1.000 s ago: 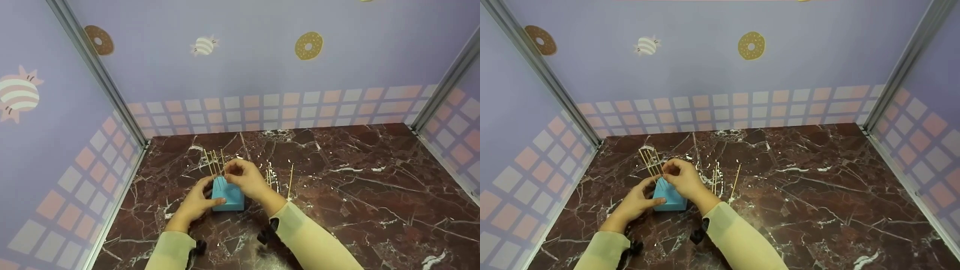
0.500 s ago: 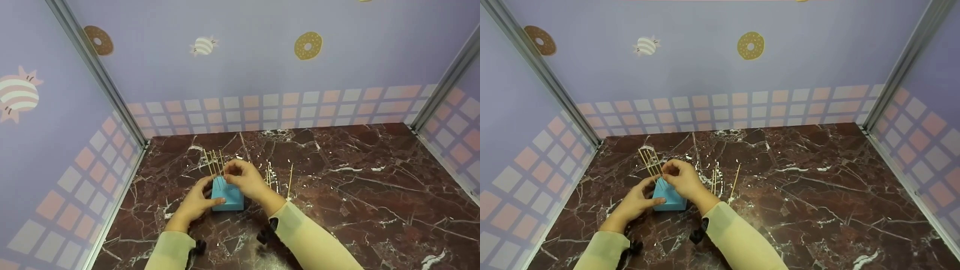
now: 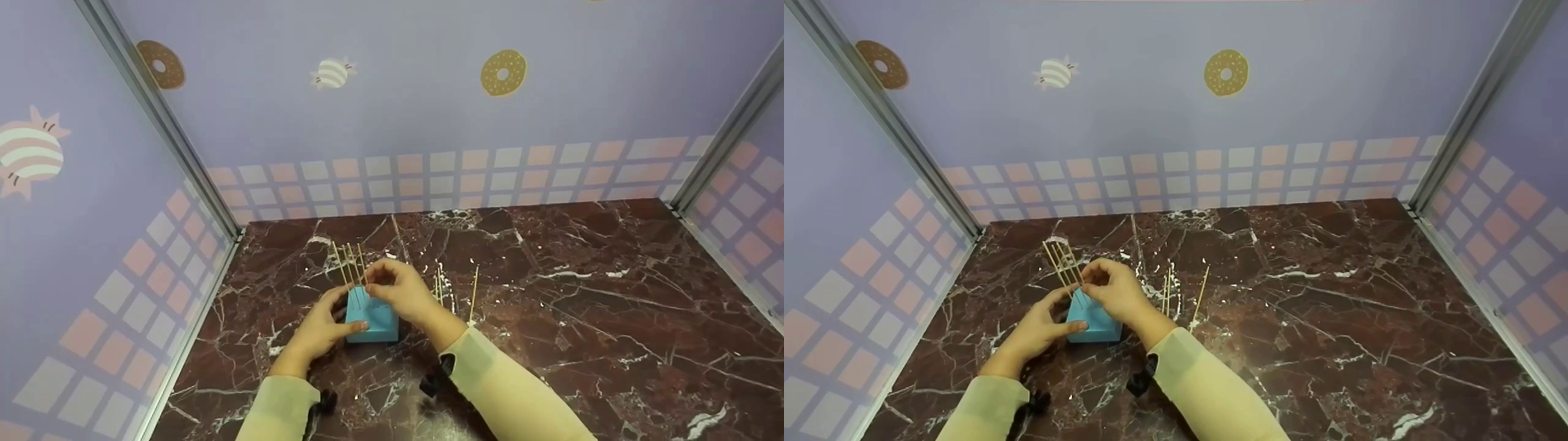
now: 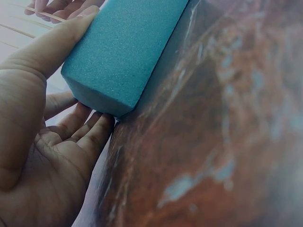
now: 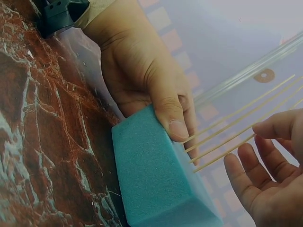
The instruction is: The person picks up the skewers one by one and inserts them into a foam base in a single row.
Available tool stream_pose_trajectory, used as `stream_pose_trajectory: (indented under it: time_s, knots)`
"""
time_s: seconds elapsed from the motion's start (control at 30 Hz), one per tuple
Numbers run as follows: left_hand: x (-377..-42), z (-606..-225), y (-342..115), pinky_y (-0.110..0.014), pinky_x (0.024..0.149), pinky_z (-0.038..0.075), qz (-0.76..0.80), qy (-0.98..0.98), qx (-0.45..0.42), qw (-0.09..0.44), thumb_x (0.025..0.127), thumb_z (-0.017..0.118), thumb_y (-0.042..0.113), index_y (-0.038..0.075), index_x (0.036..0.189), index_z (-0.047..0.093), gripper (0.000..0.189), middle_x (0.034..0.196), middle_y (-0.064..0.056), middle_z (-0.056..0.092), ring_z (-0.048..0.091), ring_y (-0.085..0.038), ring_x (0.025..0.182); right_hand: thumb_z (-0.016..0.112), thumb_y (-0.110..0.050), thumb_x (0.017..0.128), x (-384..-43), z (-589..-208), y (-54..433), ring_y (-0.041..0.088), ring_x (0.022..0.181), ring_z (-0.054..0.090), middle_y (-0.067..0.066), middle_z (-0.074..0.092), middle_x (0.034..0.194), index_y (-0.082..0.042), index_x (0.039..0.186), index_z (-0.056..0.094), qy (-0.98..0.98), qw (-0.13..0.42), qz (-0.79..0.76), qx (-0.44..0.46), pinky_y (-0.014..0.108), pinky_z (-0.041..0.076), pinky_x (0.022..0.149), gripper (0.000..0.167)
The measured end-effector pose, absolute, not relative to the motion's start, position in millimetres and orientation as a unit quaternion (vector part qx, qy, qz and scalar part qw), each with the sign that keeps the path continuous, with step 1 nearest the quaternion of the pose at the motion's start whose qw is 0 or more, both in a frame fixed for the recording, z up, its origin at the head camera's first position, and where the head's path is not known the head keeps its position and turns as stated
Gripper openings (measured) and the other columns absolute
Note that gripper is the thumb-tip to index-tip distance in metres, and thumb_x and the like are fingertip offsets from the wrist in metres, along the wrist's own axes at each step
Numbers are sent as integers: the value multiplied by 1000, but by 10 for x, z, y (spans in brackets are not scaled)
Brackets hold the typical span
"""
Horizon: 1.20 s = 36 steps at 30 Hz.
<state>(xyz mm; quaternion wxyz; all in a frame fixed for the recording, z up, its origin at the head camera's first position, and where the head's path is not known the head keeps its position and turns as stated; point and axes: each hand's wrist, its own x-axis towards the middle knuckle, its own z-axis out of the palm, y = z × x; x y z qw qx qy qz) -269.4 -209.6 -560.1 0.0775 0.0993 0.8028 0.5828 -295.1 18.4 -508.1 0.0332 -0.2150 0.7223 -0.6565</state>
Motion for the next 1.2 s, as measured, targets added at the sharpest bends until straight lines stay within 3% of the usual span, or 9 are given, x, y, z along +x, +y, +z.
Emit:
stream_pose_trajectory:
  time_s: [0.37,0.5,0.7,0.93,1.2]
  knots:
    - [-2685,-5578,-2104,-63,133,45,568,813,102,81,91,99,28,4,176,39,106,181,-26,32,41,-60,163,79,2,95,-2916,-4981,382,13,102,69,25,75,118,6,121,73,719,36,-661,-210,23,62,91,27]
    - [-2680,-5578,-2110,-64,133,44,566,813,106,81,91,98,29,4,176,38,107,181,-26,31,40,-61,163,80,1,95,-2913,-4934,533,13,101,69,20,76,115,3,120,74,725,31,-653,-216,23,62,89,25]
    - [-2679,-5574,-2101,-65,135,42,573,809,99,82,92,98,25,5,176,39,104,182,-25,31,39,-60,164,81,0,96,-2894,-4861,782,14,98,69,23,75,117,4,124,72,746,32,-626,-224,22,62,81,29]
    - [-2685,-5573,-2102,-64,135,43,572,811,98,78,92,97,24,6,175,41,102,182,-25,32,40,-59,164,82,-2,96,-2855,-4811,1074,18,103,70,29,75,121,6,127,71,764,15,-604,-226,27,62,92,34]
    - [-2671,-5579,-2106,-64,134,43,570,812,100,74,91,97,25,5,175,42,102,182,-25,34,41,-60,163,80,1,96,-2896,-4858,1356,18,104,70,22,75,121,5,127,71,769,12,-614,-181,25,63,91,33]
